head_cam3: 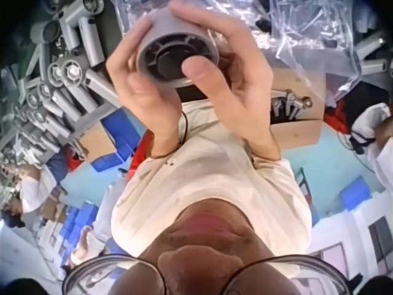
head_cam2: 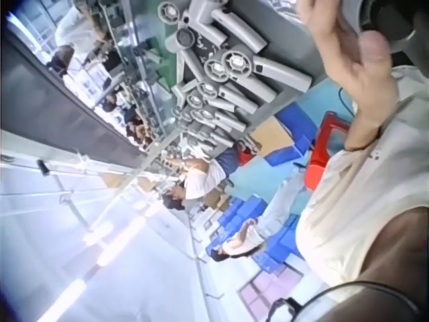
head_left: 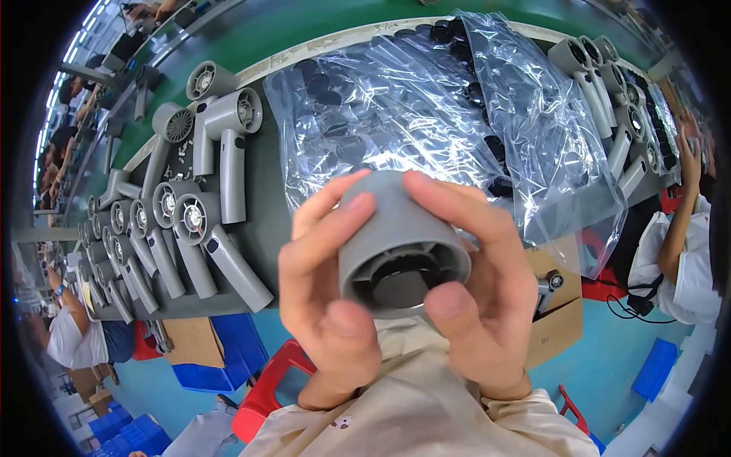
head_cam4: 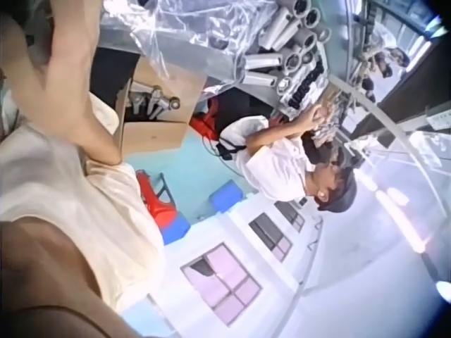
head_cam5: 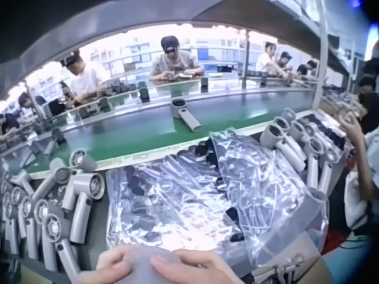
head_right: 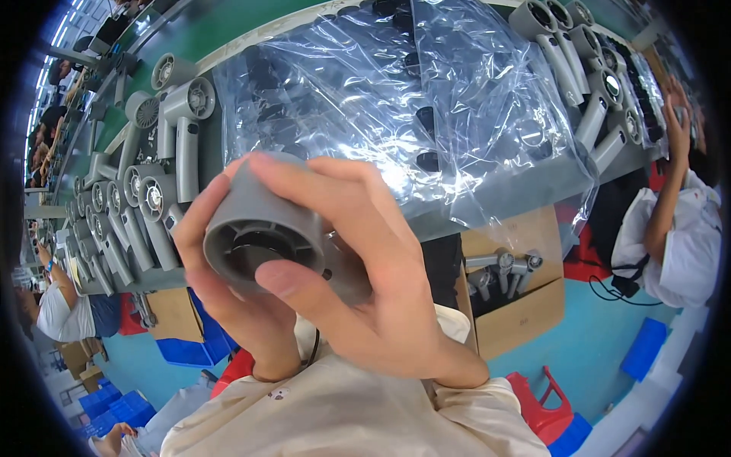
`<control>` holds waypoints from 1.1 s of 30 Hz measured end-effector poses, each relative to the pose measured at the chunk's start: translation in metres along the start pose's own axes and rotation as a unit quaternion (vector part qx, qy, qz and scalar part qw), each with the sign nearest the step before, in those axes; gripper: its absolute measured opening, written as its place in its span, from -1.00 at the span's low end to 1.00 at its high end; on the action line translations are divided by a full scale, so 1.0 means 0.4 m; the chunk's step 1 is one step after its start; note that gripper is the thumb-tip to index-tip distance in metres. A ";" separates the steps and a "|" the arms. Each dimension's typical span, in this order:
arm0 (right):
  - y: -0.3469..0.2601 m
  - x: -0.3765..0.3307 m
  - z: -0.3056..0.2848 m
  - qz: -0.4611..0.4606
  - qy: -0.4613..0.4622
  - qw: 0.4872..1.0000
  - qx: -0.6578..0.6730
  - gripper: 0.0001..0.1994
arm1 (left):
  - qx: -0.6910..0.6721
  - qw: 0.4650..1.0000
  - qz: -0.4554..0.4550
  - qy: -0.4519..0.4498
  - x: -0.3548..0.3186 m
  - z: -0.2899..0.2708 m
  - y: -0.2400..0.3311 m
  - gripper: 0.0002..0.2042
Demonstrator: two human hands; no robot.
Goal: The person assembles circular components and plastic caps onto plastic handle structures by hand, working on a production line.
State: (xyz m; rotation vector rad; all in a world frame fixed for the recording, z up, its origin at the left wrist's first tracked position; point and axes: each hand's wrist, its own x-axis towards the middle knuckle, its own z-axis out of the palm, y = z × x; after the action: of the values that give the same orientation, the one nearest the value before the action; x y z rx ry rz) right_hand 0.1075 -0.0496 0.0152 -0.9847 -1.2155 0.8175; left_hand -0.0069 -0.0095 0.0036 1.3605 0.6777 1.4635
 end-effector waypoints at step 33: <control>0.047 -0.006 0.048 -0.096 0.114 0.985 -0.082 -0.36 | -0.028 0.992 0.120 0.038 0.006 0.039 -0.057 -0.62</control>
State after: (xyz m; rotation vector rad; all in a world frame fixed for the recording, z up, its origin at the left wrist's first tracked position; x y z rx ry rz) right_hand 0.0882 -0.0414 -0.0020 -1.0449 -1.1708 0.4440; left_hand 0.0147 -0.0024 -0.0125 1.3850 0.5316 1.7191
